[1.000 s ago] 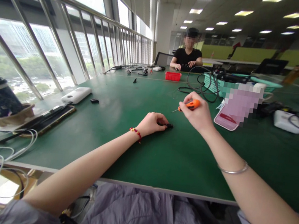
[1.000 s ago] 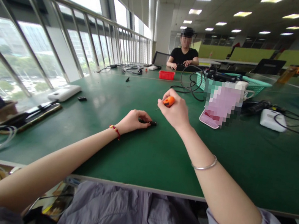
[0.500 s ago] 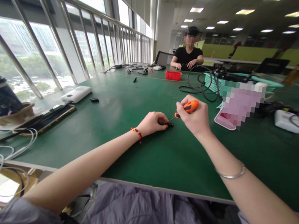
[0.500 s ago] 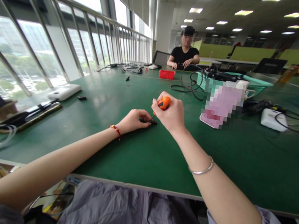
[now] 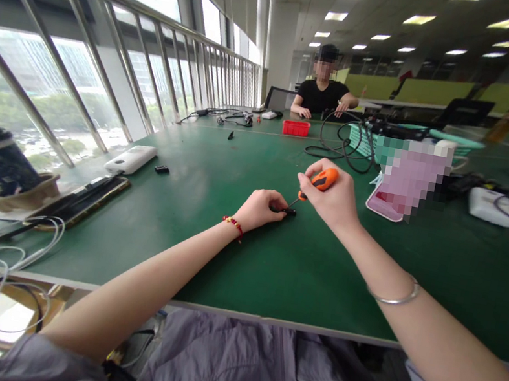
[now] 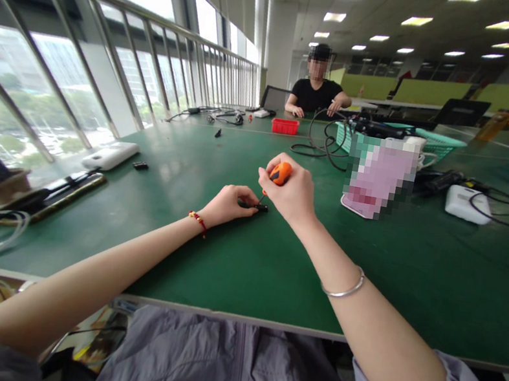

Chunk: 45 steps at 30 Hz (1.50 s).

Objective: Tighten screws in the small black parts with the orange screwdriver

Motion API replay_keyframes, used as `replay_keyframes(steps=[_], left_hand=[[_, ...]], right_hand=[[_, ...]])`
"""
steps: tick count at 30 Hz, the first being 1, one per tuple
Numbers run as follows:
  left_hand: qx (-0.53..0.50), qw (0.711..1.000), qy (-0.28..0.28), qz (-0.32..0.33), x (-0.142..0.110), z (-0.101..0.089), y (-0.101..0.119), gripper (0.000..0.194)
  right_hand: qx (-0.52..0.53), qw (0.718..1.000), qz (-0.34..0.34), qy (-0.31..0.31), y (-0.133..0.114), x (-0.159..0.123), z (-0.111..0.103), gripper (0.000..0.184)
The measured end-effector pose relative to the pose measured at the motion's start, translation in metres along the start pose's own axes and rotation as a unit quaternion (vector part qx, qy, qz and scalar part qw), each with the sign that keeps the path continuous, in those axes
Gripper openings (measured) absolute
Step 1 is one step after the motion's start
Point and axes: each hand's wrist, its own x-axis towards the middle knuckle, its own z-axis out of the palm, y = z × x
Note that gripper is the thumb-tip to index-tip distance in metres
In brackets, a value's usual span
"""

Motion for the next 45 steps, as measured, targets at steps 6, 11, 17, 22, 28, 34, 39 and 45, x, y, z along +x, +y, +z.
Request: replay_keyframes(steps=[6, 11, 17, 22, 28, 34, 39, 45], left_hand=[[-0.002, 1.0, 0.001, 0.001, 0.001, 0.001, -0.002, 0.015], [-0.005, 1.0, -0.001, 0.0, 0.0, 0.0, -0.001, 0.015], [-0.001, 1.0, 0.003, 0.007, 0.0, 0.0, -0.001, 0.015], [-0.008, 1.0, 0.001, 0.004, 0.001, 0.001, -0.003, 0.016], [-0.009, 1.0, 0.001, 0.005, 0.001, 0.001, -0.002, 0.014], [-0.004, 1.0, 0.01, 0.012, 0.0, 0.001, 0.001, 0.01], [-0.003, 1.0, 0.01, 0.019, 0.0, 0.0, 0.001, 0.011], [-0.003, 1.0, 0.002, 0.012, 0.001, 0.001, -0.002, 0.015]], right_hand=[[0.008, 1.0, -0.01, 0.015, 0.004, 0.0, 0.003, 0.032], [-0.042, 0.999, 0.019, 0.024, -0.003, -0.002, 0.001, 0.027], [-0.016, 1.0, -0.005, 0.003, -0.003, -0.003, 0.002, 0.022], [-0.04, 0.999, -0.014, 0.021, -0.002, -0.004, 0.003, 0.041], [-0.04, 0.999, 0.012, -0.005, -0.008, -0.006, 0.004, 0.021], [-0.014, 0.998, -0.053, 0.018, -0.004, -0.007, 0.007, 0.043], [-0.067, 0.996, -0.042, 0.031, -0.008, -0.01, 0.006, 0.042], [-0.049, 0.999, -0.012, 0.022, -0.009, -0.01, 0.004, 0.021]])
